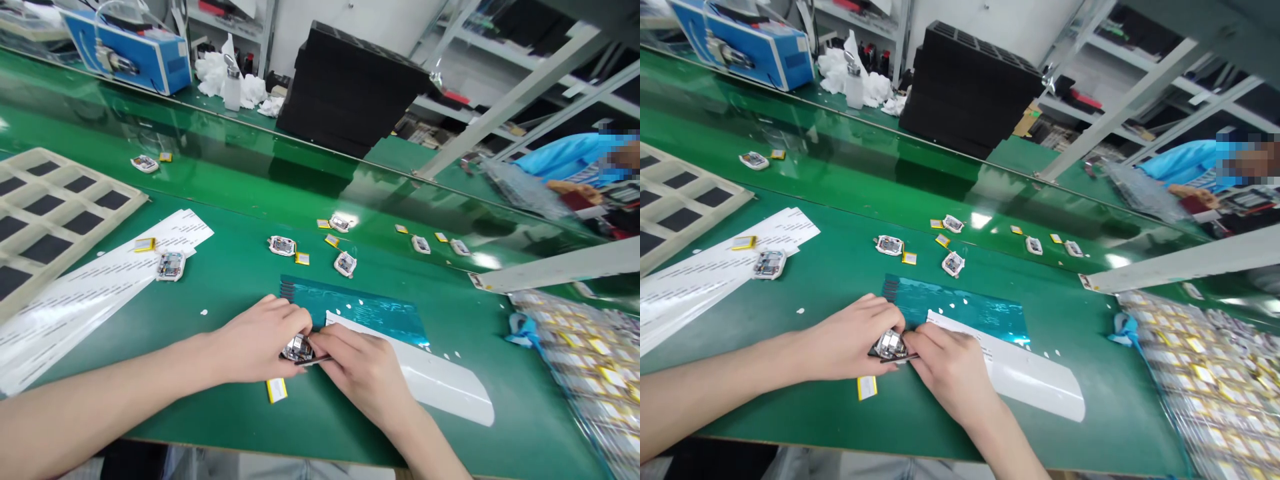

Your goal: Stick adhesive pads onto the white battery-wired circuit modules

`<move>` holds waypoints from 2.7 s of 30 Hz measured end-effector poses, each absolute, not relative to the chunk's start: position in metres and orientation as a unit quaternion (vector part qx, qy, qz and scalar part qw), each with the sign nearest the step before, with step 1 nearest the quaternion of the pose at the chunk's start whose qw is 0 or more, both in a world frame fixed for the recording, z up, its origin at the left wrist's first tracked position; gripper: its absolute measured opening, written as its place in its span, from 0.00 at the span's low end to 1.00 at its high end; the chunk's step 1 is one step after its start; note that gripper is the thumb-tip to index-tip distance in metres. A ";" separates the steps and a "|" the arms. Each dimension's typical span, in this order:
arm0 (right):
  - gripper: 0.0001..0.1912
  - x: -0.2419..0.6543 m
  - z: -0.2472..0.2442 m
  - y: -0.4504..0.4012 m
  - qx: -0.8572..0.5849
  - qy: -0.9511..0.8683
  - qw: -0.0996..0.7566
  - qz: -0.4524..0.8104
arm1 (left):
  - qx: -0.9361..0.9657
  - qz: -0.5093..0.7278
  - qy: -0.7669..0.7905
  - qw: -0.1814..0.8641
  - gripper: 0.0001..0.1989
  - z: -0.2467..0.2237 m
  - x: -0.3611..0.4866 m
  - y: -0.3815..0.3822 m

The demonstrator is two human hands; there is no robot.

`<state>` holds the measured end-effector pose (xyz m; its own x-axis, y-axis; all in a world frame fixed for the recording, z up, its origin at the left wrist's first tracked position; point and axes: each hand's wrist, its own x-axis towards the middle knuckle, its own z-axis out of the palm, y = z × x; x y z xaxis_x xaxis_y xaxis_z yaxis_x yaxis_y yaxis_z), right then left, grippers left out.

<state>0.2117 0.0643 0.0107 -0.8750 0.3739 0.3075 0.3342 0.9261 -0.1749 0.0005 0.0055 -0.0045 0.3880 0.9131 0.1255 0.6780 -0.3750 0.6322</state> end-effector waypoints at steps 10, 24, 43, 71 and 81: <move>0.17 0.211 0.014 0.066 -0.148 -0.975 0.165 0.022 | 0.799 0.249 0.497 0.228 0.16 -0.006 0.002 0.005; 0.11 0.206 0.028 0.055 -0.143 -0.982 0.080 -0.098 | 0.810 0.237 0.492 0.214 0.15 -0.005 0.003 0.006; 0.13 0.200 0.033 0.053 -0.370 -0.831 0.169 0.380 | 0.745 0.341 0.498 0.284 0.13 0.000 0.008 -0.005; 0.11 0.194 0.029 0.038 -0.418 -0.718 0.270 0.487 | 0.602 0.493 0.482 0.403 0.11 0.001 0.013 -0.010; 0.30 0.192 0.025 0.053 -0.417 -0.618 0.186 0.640 | 0.578 0.487 0.474 0.452 0.11 -0.001 0.012 -0.009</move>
<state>0.1920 0.0533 0.0250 -0.5833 0.7536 -0.3031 0.2773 -0.1661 -0.9463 0.0121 -0.0086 -0.0009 0.0753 0.9880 0.1349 0.1079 -0.1425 0.9839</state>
